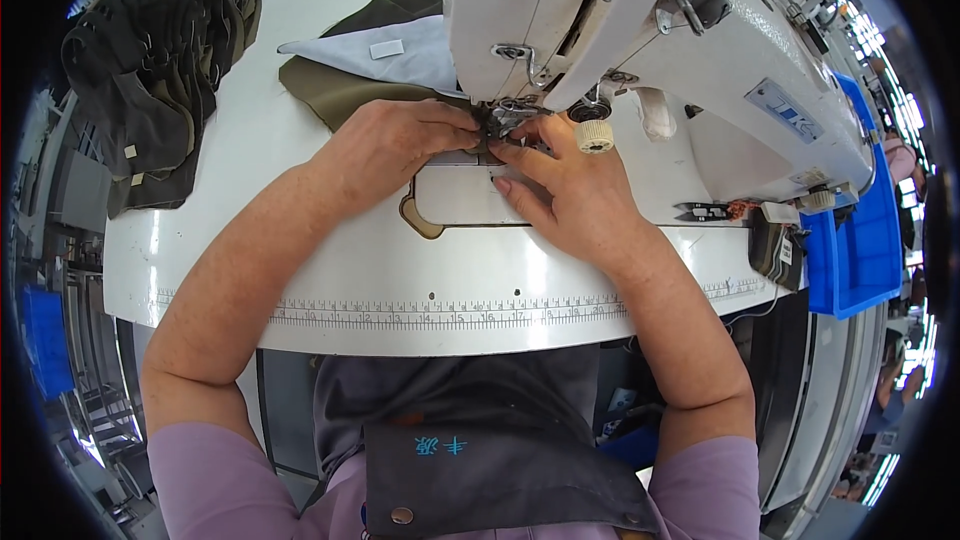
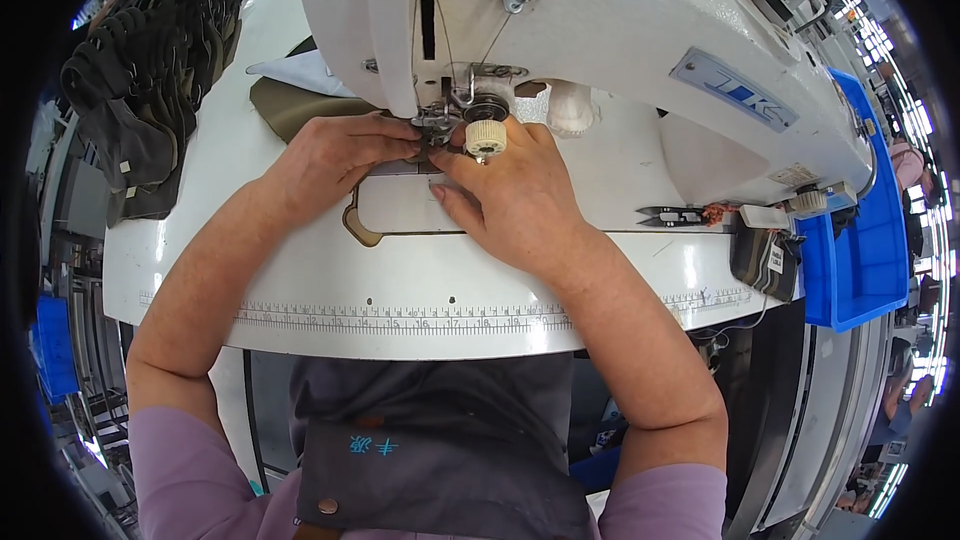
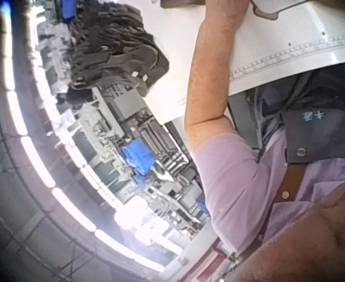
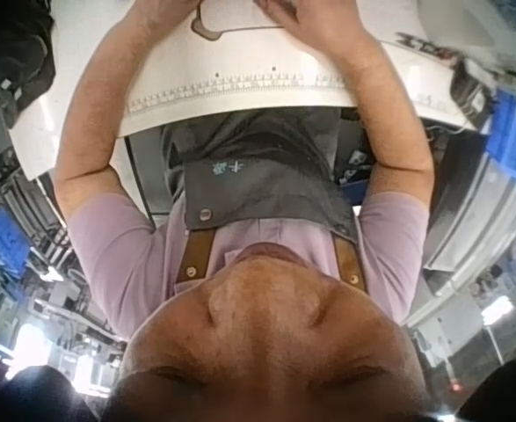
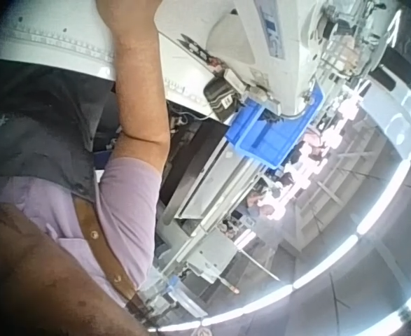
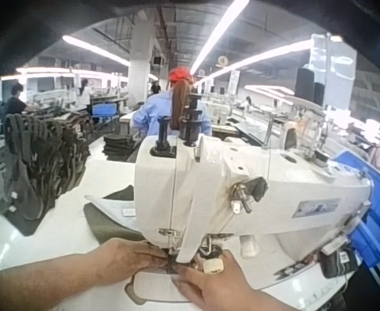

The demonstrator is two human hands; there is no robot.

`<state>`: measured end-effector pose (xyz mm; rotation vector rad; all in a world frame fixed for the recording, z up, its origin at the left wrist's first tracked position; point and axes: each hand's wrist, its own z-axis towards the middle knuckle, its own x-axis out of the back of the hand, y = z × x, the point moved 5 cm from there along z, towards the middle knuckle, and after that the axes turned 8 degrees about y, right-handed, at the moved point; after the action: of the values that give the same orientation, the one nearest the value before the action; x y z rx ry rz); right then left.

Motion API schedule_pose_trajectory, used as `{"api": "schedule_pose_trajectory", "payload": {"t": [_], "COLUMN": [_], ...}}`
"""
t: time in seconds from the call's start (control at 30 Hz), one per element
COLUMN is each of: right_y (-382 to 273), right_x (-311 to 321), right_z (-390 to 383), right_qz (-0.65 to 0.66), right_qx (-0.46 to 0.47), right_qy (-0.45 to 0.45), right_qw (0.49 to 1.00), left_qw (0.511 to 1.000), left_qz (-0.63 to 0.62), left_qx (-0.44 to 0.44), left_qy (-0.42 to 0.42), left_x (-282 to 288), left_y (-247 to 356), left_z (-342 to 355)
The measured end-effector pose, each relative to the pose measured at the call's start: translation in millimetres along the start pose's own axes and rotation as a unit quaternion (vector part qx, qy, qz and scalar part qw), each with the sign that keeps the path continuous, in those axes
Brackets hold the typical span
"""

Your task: Sewing and assembling components of leather or fabric bags using an industrial sewing machine.

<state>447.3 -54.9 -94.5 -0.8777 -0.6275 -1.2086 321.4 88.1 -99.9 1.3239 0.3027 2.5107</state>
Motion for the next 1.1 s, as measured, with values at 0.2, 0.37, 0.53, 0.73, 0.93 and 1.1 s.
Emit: {"api": "schedule_pose_trajectory", "payload": {"t": [0.2, 0.37, 0.53, 0.73, 0.93, 1.1], "right_y": [-1, 6, 48, 52, 55, 45], "right_x": [0, 3, 6, 6, 3, 4], "right_z": [-1, -1, -11, -2, -7, -8], "right_qz": [-0.009, 0.000, 0.290, 0.424, 0.316, 0.235], "right_qx": [0.009, -0.009, -0.226, -0.269, -0.261, -0.231], "right_qy": [0.009, -0.013, 0.177, 0.204, 0.101, 0.058], "right_qw": [1.000, 1.000, 0.913, 0.840, 0.907, 0.942], "left_qw": [1.000, 0.999, 0.998, 0.999, 0.996, 0.959], "left_qz": [0.014, 0.044, 0.043, 0.042, 0.063, 0.206], "left_qx": [0.009, 0.026, 0.038, 0.034, 0.061, 0.135], "left_qy": [-0.021, -0.010, 0.007, 0.003, 0.025, 0.137], "left_x": [0, -2, -1, -1, 4, 32], "left_y": [-9, -10, -9, -10, -8, -15], "left_z": [7, 6, 8, 6, 7, 14]}}
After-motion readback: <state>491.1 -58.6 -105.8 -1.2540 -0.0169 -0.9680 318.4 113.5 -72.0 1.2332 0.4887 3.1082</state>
